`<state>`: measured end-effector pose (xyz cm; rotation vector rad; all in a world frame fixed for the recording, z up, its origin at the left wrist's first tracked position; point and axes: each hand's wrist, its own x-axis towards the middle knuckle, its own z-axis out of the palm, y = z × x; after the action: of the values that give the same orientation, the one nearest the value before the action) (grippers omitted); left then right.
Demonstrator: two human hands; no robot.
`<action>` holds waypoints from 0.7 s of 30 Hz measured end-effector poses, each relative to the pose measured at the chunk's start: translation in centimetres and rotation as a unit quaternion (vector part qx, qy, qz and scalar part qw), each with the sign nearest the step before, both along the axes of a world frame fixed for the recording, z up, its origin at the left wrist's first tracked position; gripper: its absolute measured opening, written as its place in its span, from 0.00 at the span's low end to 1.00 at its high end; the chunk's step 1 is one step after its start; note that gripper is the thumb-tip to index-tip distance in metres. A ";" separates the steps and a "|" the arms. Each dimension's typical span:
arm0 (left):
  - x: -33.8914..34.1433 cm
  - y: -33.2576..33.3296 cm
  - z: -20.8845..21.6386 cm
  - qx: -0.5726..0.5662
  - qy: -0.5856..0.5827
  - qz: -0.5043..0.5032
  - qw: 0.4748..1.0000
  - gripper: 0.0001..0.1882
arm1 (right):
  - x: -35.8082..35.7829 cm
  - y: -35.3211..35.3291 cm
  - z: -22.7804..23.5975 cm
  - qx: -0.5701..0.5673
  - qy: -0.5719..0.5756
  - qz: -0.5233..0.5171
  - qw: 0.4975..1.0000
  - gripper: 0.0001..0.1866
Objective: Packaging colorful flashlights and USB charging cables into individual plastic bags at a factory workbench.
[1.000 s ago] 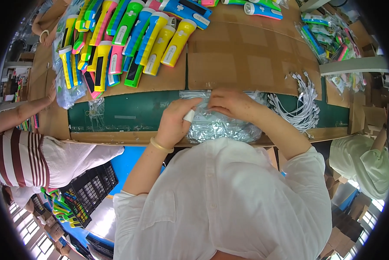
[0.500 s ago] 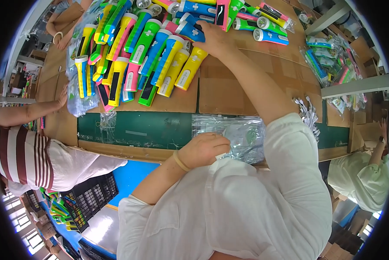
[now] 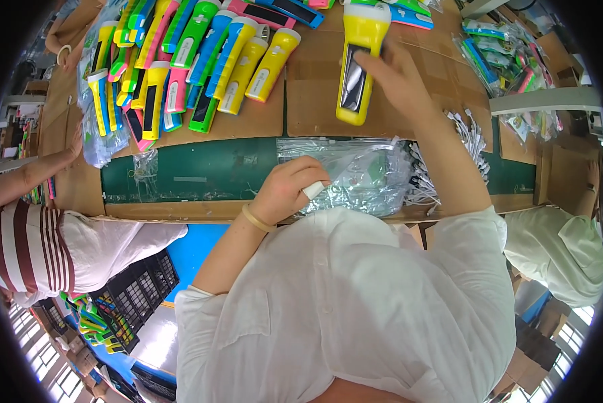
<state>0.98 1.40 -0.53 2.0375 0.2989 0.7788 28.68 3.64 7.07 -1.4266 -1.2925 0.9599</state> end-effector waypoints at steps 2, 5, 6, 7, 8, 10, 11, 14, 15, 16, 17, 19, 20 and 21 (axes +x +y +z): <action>0.2 -0.1 0.0 -0.006 0.011 0.009 1.000 0.07 | -2.2 -4.7 0.0 -0.086 0.021 -0.006 0.996 0.23; 0.4 -0.8 0.0 -0.019 0.013 0.012 1.000 0.07 | -3.3 -9.1 -1.0 -0.139 0.030 0.060 0.988 0.32; 0.5 -1.1 0.1 -0.019 0.014 0.009 1.000 0.07 | -3.2 -9.9 -1.4 -0.139 0.032 0.058 0.988 0.32; 0.6 -1.5 0.2 -0.018 0.010 0.022 1.000 0.08 | -3.2 -10.6 -1.9 -0.127 0.068 0.066 0.987 0.32; 0.6 -1.8 0.3 -0.017 0.005 0.035 0.999 0.08 | -3.0 -11.1 -2.2 -0.114 0.104 0.073 0.985 0.33; 0.6 -1.8 0.3 -0.008 -0.004 0.046 0.999 0.08 | -2.8 -11.5 -1.7 -0.127 0.097 0.080 0.984 0.34; 0.7 -1.8 0.5 0.002 -0.015 0.056 0.998 0.08 | -2.8 -11.5 -1.2 -0.128 0.061 0.110 0.984 0.34; 1.2 -2.0 1.1 0.028 -0.033 0.076 0.996 0.08 | -3.1 -11.5 0.5 -0.159 -0.183 0.187 0.952 0.31; 1.2 -2.0 1.4 0.038 -0.039 0.083 0.995 0.08 | -3.1 -11.3 0.8 -0.136 -0.277 0.215 0.927 0.28; 0.9 -1.9 1.7 0.048 -0.046 0.088 0.994 0.08 | -2.8 -11.2 2.0 -0.153 -0.307 0.243 0.908 0.25; 0.4 -1.8 1.7 0.036 -0.034 0.097 0.994 0.08 | -2.9 -11.1 2.7 -0.160 -0.310 0.232 0.908 0.25; 0.3 -2.0 1.2 0.030 -0.024 0.058 0.998 0.08 | -3.1 -11.1 3.8 -0.238 -0.400 0.305 0.831 0.21; 0.4 -2.4 0.9 0.033 -0.029 0.049 0.998 0.09 | -3.7 -11.4 4.3 -0.216 -0.423 0.312 0.823 0.17; 0.8 -2.6 1.0 0.032 -0.037 0.034 0.998 0.09 | -4.1 -11.8 3.5 -0.214 -0.433 0.317 0.816 0.16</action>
<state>1.81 -1.17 0.43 2.0617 0.3065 0.9150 24.56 -8.12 10.61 -1.9366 -2.4640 1.1049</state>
